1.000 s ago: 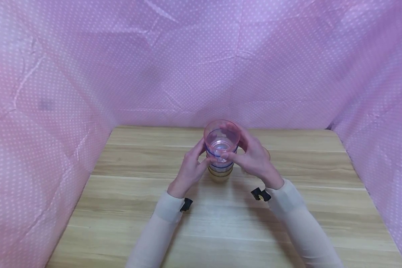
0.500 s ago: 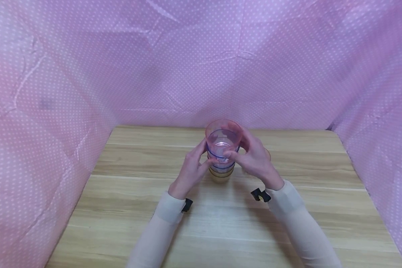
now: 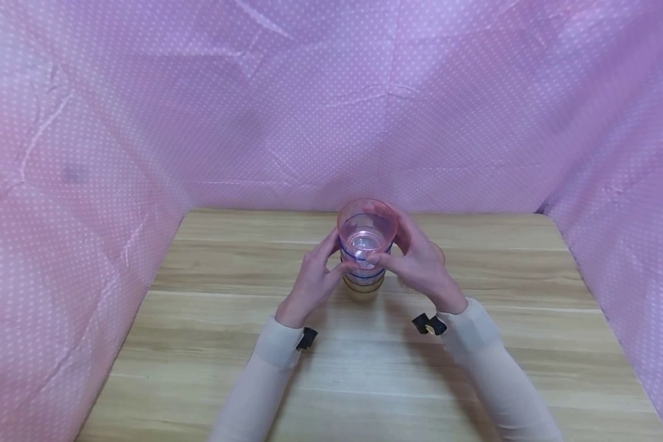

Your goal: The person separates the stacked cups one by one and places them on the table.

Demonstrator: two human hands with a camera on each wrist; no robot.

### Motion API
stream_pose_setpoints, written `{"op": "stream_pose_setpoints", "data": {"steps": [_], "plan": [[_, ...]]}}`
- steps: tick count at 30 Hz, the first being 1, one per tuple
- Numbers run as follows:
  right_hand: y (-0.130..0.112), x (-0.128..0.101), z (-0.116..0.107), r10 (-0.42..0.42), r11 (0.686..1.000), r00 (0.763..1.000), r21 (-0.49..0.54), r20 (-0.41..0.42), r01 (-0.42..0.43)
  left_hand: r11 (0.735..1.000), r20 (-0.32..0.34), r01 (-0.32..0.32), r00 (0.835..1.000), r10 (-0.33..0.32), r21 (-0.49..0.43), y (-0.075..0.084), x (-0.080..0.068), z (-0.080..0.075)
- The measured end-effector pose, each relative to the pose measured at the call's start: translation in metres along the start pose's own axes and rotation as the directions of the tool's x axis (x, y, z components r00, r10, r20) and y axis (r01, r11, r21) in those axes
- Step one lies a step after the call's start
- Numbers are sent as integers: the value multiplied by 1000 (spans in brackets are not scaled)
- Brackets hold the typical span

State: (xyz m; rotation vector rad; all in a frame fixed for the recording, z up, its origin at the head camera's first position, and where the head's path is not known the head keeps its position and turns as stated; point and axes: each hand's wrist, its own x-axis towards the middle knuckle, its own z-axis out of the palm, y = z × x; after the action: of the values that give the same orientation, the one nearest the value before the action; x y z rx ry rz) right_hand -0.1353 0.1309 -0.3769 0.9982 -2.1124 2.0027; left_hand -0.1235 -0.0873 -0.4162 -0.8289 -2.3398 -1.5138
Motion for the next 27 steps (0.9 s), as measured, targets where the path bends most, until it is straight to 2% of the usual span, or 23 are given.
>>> {"op": "stream_pose_setpoints", "data": {"steps": [5,10,27], "plan": [[2,1,1,-30,1000,1000,8,-6,30,1000,-7,-1,1000,1,9,0,-1,0],[2,0,2,-26,1000,999,16,-20,27,1000,0,6,1000,-6,12,1,-1,-1],[-5,4,7,-75,992,992,92,-100,84,1000,-2,4,1000,-4,-5,-1,0,-1]]}}
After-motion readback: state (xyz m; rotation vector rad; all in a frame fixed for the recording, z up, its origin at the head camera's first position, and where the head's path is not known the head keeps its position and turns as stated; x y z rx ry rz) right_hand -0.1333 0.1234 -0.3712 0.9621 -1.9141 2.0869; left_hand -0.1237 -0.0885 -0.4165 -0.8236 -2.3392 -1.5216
